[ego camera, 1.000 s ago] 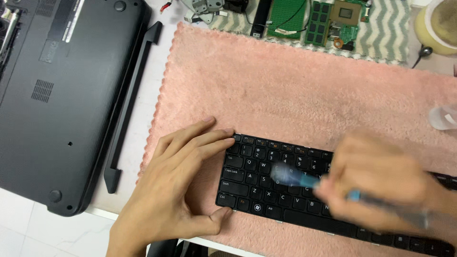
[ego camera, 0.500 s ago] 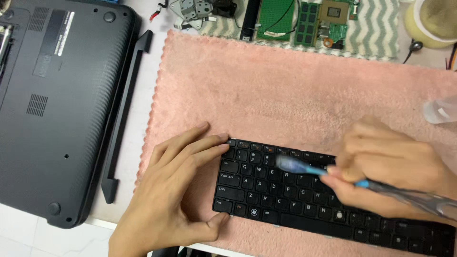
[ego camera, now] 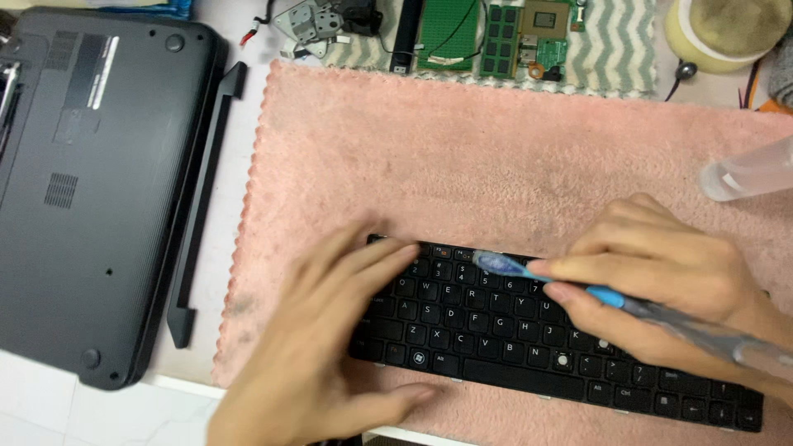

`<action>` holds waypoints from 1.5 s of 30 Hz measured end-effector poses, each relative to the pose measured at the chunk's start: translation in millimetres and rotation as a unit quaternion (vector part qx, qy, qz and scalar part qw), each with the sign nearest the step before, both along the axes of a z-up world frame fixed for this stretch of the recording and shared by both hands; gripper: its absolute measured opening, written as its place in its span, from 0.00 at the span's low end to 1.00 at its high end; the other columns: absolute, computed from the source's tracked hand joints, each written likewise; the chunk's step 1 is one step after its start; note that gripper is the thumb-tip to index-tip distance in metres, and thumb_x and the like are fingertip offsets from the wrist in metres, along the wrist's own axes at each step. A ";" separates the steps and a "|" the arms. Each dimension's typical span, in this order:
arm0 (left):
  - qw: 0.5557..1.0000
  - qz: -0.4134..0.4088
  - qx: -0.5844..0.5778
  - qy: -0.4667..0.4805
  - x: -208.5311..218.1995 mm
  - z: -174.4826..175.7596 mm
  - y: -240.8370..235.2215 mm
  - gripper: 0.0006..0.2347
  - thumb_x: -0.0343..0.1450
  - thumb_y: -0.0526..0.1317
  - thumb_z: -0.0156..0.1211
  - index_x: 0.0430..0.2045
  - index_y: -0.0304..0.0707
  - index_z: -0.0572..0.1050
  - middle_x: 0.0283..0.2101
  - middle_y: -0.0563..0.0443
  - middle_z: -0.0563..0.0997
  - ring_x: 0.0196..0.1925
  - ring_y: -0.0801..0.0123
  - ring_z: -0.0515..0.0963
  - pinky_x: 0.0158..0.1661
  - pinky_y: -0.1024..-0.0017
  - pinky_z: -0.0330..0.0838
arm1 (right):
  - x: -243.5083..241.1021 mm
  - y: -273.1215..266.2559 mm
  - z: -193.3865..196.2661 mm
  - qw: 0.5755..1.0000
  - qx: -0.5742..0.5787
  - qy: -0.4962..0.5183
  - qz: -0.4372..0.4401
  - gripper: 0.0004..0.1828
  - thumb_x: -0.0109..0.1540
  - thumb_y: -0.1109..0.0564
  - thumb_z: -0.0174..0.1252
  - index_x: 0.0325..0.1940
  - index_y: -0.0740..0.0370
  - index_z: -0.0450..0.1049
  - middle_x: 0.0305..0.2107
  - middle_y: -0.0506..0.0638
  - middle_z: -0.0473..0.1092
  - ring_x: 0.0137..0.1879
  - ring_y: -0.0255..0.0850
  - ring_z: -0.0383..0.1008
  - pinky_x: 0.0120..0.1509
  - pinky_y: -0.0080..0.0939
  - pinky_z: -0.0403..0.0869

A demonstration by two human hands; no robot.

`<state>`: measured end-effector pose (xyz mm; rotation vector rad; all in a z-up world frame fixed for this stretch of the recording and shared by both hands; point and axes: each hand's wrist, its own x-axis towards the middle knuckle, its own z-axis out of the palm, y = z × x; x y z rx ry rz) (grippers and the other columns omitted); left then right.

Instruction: The person scrubs a detached laptop keyboard with a toothbrush on a pink towel. The person systematically brushes the keys and gaps between them, occasionally repositioning the keyboard to reach different areas.

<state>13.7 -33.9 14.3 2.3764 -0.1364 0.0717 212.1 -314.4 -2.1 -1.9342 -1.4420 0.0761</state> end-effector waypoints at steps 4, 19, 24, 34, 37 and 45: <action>0.998 -0.058 0.002 -0.012 11.3 -10.6 -13.5 0.48 0.70 0.55 0.81 0.81 0.30 0.58 0.82 0.40 0.71 0.89 0.38 0.62 0.79 0.44 0.61 | -5.7 1.9 -1.9 1.000 -0.005 0.024 0.018 0.09 0.64 0.59 0.71 0.49 0.58 0.88 0.32 0.44 0.81 0.34 0.38 0.79 0.48 0.41 0.75; 0.999 -0.040 -0.031 -0.012 15.9 -26.7 -10.2 0.51 0.65 0.63 0.81 0.82 0.40 0.59 0.80 0.48 0.77 0.86 0.46 0.69 0.79 0.46 0.60 | -4.7 5.3 5.3 0.997 -0.009 0.026 0.073 0.10 0.63 0.64 0.72 0.49 0.64 0.88 0.32 0.50 0.85 0.32 0.35 0.83 0.45 0.41 0.77; 0.998 -0.041 -0.036 -0.029 14.1 -29.9 -9.6 0.50 0.68 0.65 0.77 0.82 0.40 0.57 0.80 0.48 0.78 0.87 0.46 0.69 0.80 0.45 0.61 | -3.1 0.6 8.6 0.997 -0.046 0.019 0.064 0.11 0.63 0.63 0.72 0.50 0.62 0.88 0.32 0.50 0.84 0.33 0.39 0.82 0.48 0.45 0.77; 0.998 -0.044 -0.034 -0.041 15.3 -30.5 -9.7 0.48 0.69 0.66 0.73 0.80 0.37 0.60 0.79 0.47 0.77 0.85 0.46 0.71 0.79 0.46 0.61 | -13.9 -12.7 -1.7 0.984 -0.019 0.062 0.166 0.16 0.64 0.59 0.70 0.56 0.62 0.86 0.38 0.45 0.87 0.37 0.41 0.85 0.50 0.45 0.79; 0.998 -0.043 -0.030 -0.037 15.7 -29.9 -9.8 0.48 0.69 0.67 0.71 0.80 0.37 0.61 0.79 0.48 0.78 0.85 0.47 0.70 0.79 0.46 0.61 | -14.7 -13.4 -1.3 0.982 -0.042 0.091 0.162 0.14 0.66 0.57 0.68 0.55 0.56 0.87 0.36 0.41 0.85 0.36 0.37 0.83 0.52 0.43 0.76; 0.998 -0.042 -0.031 -0.038 15.6 -29.9 -9.9 0.48 0.68 0.65 0.76 0.80 0.38 0.61 0.79 0.49 0.78 0.85 0.47 0.71 0.78 0.46 0.62 | -19.6 -1.6 10.5 0.985 -0.034 0.080 0.147 0.10 0.64 0.61 0.70 0.50 0.61 0.87 0.30 0.45 0.82 0.30 0.38 0.81 0.43 0.43 0.75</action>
